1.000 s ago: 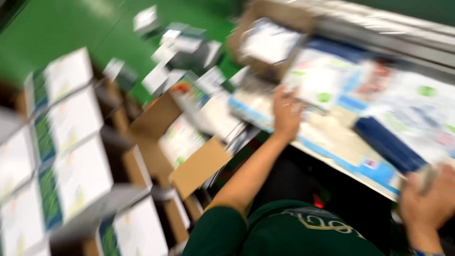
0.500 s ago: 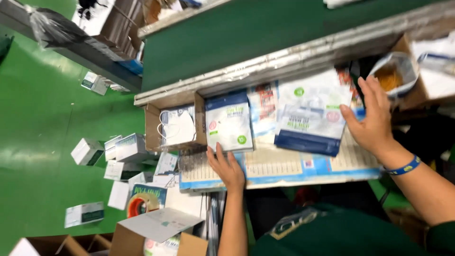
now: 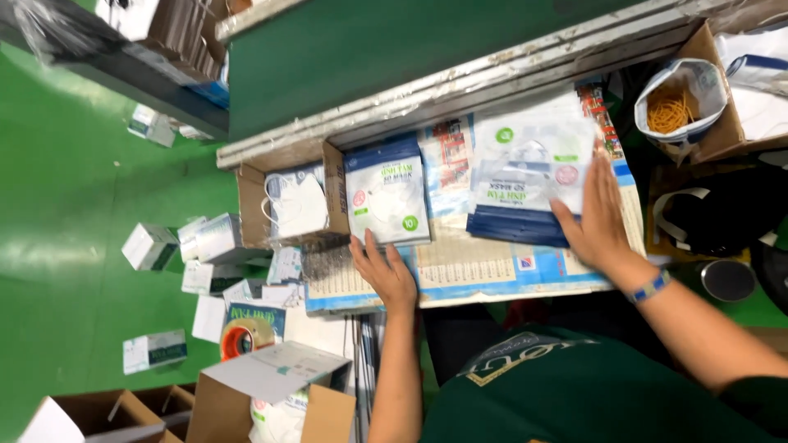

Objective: The person picks up face masks from a conveyor belt, places them into plastic pouches, and then packs the pouches into cardboard boxes, finishing by sealing one box with tape.

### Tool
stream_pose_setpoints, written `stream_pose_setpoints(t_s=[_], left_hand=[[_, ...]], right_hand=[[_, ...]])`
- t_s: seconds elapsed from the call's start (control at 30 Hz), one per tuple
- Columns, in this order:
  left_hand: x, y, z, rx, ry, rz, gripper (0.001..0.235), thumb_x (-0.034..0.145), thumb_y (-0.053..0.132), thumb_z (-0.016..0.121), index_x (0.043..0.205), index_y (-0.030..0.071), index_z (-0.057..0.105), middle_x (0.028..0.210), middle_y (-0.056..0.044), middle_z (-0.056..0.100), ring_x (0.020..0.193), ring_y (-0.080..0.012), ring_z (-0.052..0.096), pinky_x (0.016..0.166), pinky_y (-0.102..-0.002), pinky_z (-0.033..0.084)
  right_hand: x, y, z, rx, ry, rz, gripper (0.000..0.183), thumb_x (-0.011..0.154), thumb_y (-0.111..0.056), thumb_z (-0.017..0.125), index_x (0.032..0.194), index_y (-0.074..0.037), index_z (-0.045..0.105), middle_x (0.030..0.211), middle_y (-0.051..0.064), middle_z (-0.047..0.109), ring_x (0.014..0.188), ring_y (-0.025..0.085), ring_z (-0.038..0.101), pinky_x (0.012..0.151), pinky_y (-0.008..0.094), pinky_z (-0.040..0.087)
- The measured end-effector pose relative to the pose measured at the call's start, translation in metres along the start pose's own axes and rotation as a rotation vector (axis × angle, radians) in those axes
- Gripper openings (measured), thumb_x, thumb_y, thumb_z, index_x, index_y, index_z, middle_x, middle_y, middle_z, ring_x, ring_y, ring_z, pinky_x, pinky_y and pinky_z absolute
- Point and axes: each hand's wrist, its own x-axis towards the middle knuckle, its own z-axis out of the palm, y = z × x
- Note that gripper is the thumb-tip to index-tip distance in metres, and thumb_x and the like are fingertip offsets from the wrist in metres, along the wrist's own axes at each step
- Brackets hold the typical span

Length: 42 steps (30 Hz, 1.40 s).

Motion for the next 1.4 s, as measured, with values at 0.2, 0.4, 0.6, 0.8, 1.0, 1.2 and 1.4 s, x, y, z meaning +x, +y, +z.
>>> stream_pose_setpoints(t_s=[0.2, 0.4, 0.6, 0.8, 1.0, 1.2, 1.4], left_hand=[[-0.002, 0.005, -0.003, -0.035, 0.035, 0.009, 0.051, 0.108, 0.023, 0.049, 0.154, 0.003, 0.042, 0.164, -0.032, 0.023, 0.151, -0.0508, 0.024, 0.121, -0.060, 0.023], [-0.006, -0.010, 0.008, -0.017, 0.028, 0.014, 0.051, 0.107, 0.023, 0.050, 0.153, 0.003, 0.042, 0.164, -0.032, 0.025, 0.152, -0.0500, 0.024, 0.123, -0.060, 0.022], [-0.005, -0.007, 0.002, 0.045, 0.016, -0.012, 0.053, 0.107, 0.025, 0.051, 0.154, 0.004, 0.043, 0.165, -0.030, 0.026, 0.152, -0.0506, 0.022, 0.123, -0.061, 0.020], [-0.003, 0.006, -0.005, -0.014, 0.019, -0.014, 0.053, 0.109, 0.029, 0.050, 0.156, 0.005, 0.042, 0.165, -0.029, 0.024, 0.153, -0.0503, 0.022, 0.123, -0.061, 0.021], [-0.004, -0.001, 0.002, 0.044, 0.039, -0.017, 0.054, 0.107, 0.029, 0.051, 0.155, 0.005, 0.042, 0.165, -0.029, 0.025, 0.153, -0.0505, 0.021, 0.124, -0.061, 0.019], [-0.004, 0.006, -0.006, 0.020, 0.035, -0.018, 0.054, 0.108, 0.030, 0.050, 0.155, 0.005, 0.042, 0.164, -0.029, 0.027, 0.153, -0.0494, 0.024, 0.124, -0.060, 0.020], [-0.004, 0.007, -0.006, -0.001, 0.035, -0.016, 0.053, 0.108, 0.029, 0.051, 0.154, 0.004, 0.044, 0.163, -0.030, 0.027, 0.152, -0.0500, 0.025, 0.123, -0.060, 0.021]], right_hand=[[0.037, 0.009, 0.016, 0.213, -0.014, 0.040, 0.085, 0.107, -0.041, 0.050, 0.160, 0.015, 0.013, 0.167, 0.038, 0.018, 0.158, 0.048, 0.017, 0.129, 0.049, 0.016], [0.028, 0.021, 0.023, 0.119, 0.105, 0.034, 0.076, 0.112, -0.042, 0.049, 0.162, 0.010, 0.024, 0.169, 0.035, 0.022, 0.161, 0.049, 0.017, 0.132, 0.051, 0.013], [0.029, 0.023, 0.030, 0.116, 0.076, 0.002, 0.079, 0.113, -0.042, 0.049, 0.161, 0.015, 0.024, 0.165, 0.041, 0.027, 0.157, 0.053, 0.020, 0.129, 0.055, 0.008], [0.028, 0.022, 0.024, 0.110, 0.060, -0.030, 0.077, 0.116, -0.040, 0.049, 0.161, 0.017, 0.024, 0.163, 0.044, 0.032, 0.159, 0.053, 0.023, 0.131, 0.054, 0.010], [0.030, 0.038, 0.033, 0.089, 0.062, -0.049, 0.075, 0.116, -0.038, 0.051, 0.161, 0.018, 0.027, 0.163, 0.043, 0.033, 0.157, 0.054, 0.024, 0.131, 0.055, 0.012], [0.029, 0.034, 0.029, 0.083, 0.050, -0.064, 0.073, 0.120, -0.036, 0.050, 0.159, 0.020, 0.027, 0.165, 0.042, 0.033, 0.159, 0.053, 0.024, 0.132, 0.055, 0.011], [0.028, 0.026, 0.025, 0.091, 0.051, -0.044, 0.075, 0.118, -0.037, 0.051, 0.160, 0.020, 0.028, 0.162, 0.041, 0.037, 0.157, 0.051, 0.028, 0.132, 0.054, 0.010]])
